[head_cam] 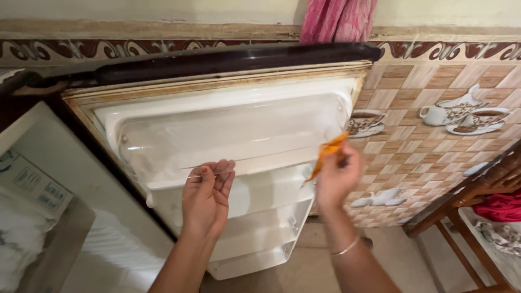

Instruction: The person sits on the floor in front of an open, empty refrigerator and wipes its interior with an orange cloth. They dip the cloth in a bowl of soapy water, wipe the inner walls, shelves, door gasket, and door bins, then wipe the top edge of the fridge door.

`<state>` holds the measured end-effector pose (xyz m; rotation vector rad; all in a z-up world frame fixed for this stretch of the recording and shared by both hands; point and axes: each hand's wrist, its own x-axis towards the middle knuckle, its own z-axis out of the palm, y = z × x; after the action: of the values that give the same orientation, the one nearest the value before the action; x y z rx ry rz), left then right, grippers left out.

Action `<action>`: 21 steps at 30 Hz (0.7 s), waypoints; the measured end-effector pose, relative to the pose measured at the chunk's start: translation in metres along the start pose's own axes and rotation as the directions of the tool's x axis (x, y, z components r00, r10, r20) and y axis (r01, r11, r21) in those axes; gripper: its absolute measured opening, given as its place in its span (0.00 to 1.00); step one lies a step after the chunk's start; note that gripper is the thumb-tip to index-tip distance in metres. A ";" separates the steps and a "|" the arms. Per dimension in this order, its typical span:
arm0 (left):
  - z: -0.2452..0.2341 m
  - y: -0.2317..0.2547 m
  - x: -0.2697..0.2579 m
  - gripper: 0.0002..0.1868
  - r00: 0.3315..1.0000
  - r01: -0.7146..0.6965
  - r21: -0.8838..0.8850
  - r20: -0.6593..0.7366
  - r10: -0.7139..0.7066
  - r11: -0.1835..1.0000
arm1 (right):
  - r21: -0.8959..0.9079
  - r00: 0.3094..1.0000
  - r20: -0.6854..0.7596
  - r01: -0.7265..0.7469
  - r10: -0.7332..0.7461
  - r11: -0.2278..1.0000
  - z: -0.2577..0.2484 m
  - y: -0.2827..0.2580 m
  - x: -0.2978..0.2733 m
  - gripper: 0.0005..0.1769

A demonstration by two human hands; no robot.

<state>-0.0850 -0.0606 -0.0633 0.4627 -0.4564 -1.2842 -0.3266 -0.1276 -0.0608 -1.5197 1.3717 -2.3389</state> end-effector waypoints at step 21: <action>-0.006 -0.007 0.014 0.08 1.000 -0.017 0.008 0.025 0.017 1.000 | 0.684 0.471 0.651 -0.703 0.595 -0.192 0.024 0.022 -0.004 0.23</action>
<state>-0.0846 -0.0753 -0.0715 0.4485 -0.4860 -1.2731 -0.3153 -0.1549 -0.0759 -0.2441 0.2109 -1.5606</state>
